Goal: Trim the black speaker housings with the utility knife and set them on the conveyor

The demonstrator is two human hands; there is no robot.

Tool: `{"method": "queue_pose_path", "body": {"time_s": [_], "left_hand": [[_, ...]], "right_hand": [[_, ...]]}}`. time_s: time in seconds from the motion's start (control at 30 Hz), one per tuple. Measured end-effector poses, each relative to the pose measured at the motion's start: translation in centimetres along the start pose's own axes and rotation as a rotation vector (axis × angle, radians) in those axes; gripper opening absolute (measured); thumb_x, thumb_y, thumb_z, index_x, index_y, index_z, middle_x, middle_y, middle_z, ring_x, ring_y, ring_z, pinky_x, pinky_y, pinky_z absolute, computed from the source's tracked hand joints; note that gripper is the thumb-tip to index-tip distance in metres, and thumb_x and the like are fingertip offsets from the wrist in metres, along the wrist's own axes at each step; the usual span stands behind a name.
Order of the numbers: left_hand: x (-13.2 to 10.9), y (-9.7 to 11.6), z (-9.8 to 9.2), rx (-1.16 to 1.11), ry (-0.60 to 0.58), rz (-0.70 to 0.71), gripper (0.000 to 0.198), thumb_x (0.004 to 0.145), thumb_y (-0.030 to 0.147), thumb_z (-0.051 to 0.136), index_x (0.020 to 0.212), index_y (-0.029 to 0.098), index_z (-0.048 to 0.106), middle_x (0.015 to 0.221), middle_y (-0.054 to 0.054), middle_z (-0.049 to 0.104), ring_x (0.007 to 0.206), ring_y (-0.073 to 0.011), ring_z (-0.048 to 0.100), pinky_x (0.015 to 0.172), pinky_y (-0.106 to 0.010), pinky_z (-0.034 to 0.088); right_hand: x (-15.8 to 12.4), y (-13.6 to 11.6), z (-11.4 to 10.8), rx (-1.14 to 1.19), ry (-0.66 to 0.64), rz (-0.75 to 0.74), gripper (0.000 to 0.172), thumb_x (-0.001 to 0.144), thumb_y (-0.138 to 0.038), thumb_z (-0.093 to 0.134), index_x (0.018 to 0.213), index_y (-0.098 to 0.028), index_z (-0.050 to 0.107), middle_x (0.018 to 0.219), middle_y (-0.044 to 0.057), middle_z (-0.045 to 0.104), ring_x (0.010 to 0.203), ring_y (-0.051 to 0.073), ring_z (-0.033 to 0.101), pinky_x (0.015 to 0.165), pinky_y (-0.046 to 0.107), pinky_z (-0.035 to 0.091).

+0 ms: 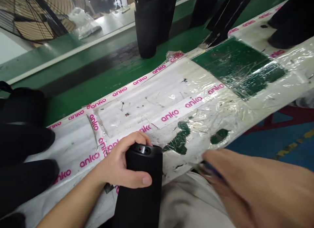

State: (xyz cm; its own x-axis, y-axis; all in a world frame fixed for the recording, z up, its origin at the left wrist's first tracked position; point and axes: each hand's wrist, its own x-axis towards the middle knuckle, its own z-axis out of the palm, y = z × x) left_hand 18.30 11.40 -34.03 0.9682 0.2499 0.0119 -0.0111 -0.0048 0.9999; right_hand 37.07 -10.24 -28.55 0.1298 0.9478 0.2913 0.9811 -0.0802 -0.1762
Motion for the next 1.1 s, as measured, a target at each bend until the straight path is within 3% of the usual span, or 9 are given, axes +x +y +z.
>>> {"method": "queue_pose_path", "body": {"time_s": [0.1,0.3,0.67,0.8,1.0,1.1], "left_hand": [[0.2,0.2,0.1,-0.017,0.004,-0.028,0.048,0.069,0.035,0.093,0.097,0.022,0.056,0.105,-0.002,0.058,0.089,-0.017,0.056,0.079,-0.028,0.045],[0.0,-0.1,0.0,-0.035,-0.007,-0.031,0.052,0.067,0.038,0.095,0.099,0.022,0.057,0.107,-0.003,0.058,0.089,-0.0173,0.056,0.081,-0.03,0.045],[0.4,0.1,0.1,-0.032,-0.014,0.0,0.051,0.068,0.032,0.096,0.102,0.024,0.058,0.105,-0.001,0.06,0.091,-0.0167,0.058,0.083,-0.029,0.046],[0.2,0.5,0.2,0.031,-0.005,-0.042,0.05,0.068,0.031,0.095,0.103,0.025,0.059,0.105,0.0,0.06,0.091,-0.0163,0.058,0.083,-0.029,0.047],[-0.2,1.2,0.7,0.052,0.04,-0.176,0.048,0.069,0.034,0.093,0.1,0.025,0.058,0.1,0.001,0.06,0.087,-0.0164,0.057,0.076,-0.028,0.047],[-0.1,1.6,0.9,0.066,0.069,-0.239,0.046,0.07,0.036,0.092,0.1,0.024,0.059,0.097,0.001,0.062,0.087,-0.0169,0.058,0.074,-0.028,0.047]], "right_hand": [[0.6,-1.1,1.6,0.047,-0.044,-0.091,0.028,0.091,-0.009,0.042,0.114,-0.021,0.049,0.07,-0.003,0.059,0.05,0.015,0.055,0.049,0.032,0.032],[1.8,-2.5,3.7,0.022,-0.079,-0.078,0.032,0.082,-0.006,0.045,0.109,-0.023,0.046,0.066,-0.005,0.052,0.047,0.016,0.053,0.049,0.03,0.027],[2.2,-2.9,4.1,0.003,-0.122,0.006,0.039,0.069,-0.005,0.046,0.102,-0.026,0.038,0.062,-0.005,0.05,0.04,0.019,0.053,0.049,0.029,0.019],[2.4,-3.0,4.0,0.024,-0.198,0.03,0.045,0.067,-0.007,0.05,0.106,-0.026,0.038,0.062,-0.005,0.051,0.04,0.02,0.054,0.051,0.028,0.01],[3.0,-2.4,2.9,-0.005,-0.248,-0.029,0.051,0.054,-0.009,0.058,0.098,-0.026,0.038,0.059,-0.006,0.051,0.035,0.019,0.048,0.054,0.025,0.002],[3.7,-2.0,2.4,-0.01,-0.429,-0.065,0.045,0.056,-0.005,0.061,0.088,-0.026,0.038,0.056,-0.008,0.05,0.035,0.017,0.048,0.049,0.025,0.001]]}}
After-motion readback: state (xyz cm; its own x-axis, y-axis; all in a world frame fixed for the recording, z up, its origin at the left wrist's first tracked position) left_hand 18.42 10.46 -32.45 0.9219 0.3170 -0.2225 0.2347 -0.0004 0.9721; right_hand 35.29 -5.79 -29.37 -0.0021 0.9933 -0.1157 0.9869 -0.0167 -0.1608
